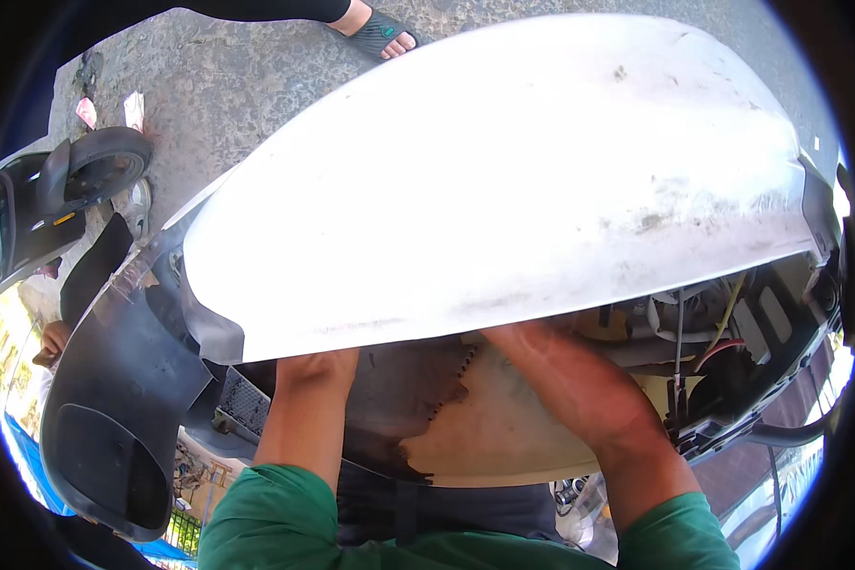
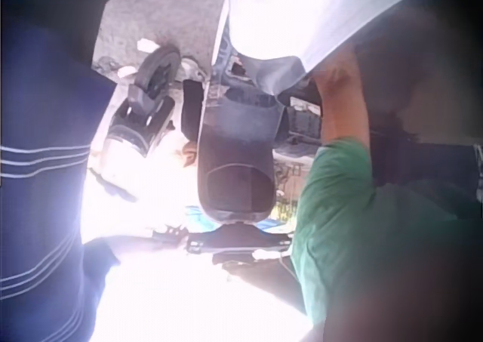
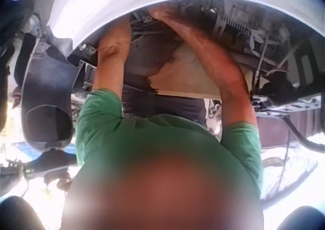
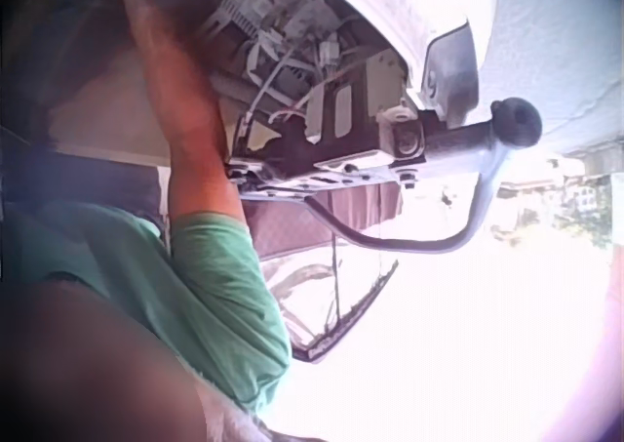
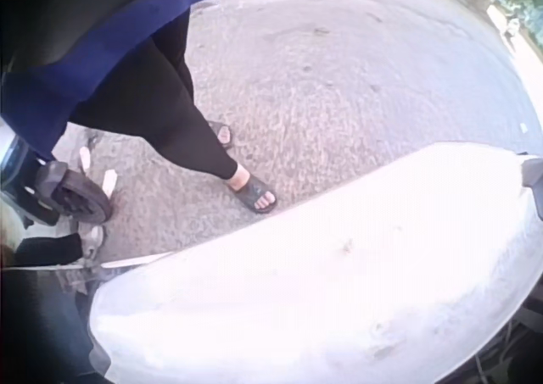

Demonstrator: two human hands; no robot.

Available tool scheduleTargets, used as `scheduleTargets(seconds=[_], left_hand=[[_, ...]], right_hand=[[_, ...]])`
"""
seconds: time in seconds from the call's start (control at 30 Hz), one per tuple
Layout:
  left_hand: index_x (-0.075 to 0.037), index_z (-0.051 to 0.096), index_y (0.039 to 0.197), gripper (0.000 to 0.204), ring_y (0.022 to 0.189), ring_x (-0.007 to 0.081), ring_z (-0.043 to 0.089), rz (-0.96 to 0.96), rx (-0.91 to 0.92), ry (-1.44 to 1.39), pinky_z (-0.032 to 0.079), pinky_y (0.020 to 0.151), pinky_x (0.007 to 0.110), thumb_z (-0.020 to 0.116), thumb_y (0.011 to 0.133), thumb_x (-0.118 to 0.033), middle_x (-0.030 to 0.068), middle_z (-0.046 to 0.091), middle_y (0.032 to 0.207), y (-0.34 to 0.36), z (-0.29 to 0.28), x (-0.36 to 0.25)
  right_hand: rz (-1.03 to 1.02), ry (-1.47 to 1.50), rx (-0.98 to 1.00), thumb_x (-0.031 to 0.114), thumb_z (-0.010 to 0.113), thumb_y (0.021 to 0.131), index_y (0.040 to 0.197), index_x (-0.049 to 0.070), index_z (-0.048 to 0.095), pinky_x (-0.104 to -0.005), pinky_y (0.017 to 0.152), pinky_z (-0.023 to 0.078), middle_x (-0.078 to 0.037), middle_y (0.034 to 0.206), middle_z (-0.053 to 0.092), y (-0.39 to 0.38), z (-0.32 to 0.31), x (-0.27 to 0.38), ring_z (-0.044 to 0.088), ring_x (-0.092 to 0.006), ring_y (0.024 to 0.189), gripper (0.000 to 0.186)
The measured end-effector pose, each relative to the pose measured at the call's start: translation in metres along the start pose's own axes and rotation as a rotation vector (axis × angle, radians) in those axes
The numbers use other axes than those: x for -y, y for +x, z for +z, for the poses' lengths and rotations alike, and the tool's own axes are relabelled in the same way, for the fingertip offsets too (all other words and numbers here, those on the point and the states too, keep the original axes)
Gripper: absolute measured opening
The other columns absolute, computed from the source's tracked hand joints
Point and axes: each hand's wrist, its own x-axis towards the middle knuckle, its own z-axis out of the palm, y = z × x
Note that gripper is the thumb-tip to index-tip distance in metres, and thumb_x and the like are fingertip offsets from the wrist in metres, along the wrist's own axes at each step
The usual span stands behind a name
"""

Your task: The person works under the open hood of a white vehicle, using both hands to adjust and connect components within the engine bay. They repeatedly reach into the front area near the battery and wiring, manipulating parts and occasionally repositioning the hood to improve access.

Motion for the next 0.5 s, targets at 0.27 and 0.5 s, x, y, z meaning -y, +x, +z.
scheduleTargets(seconds=[0.27, 0.5], left_hand=[[-0.014, 0.069, 0.107, 0.054, 0.077, 0.0195, 0.064, 0.041, -0.009, -0.025, 0.054, 0.058, 0.033, 0.044, 0.1, -0.061, 0.0032, 0.07, 0.091, -0.005, -0.013, -0.006], [-0.014, 0.069, 0.108, 0.054, 0.078, 0.0195, 0.064, 0.031, -0.011, -0.019, 0.055, 0.058, 0.033, 0.044, 0.1, -0.061, 0.0032, 0.07, 0.092, -0.002, -0.016, -0.004]], right_hand=[[-0.061, -0.098, 0.026, 0.044, 0.059, 0.092, 0.138, 0.001, 0.053, -0.0509, 0.112, 0.038, -0.026, 0.14, 0.05, -0.014, -0.002, 0.015, 0.046, -0.0432, 0.132, 0.062], [-0.051, -0.129, 0.024, 0.043, 0.061, 0.091, 0.138, 0.0, 0.051, -0.0519, 0.112, 0.037, -0.028, 0.14, 0.049, -0.022, 0.001, 0.014, 0.045, -0.0447, 0.132, 0.064]])
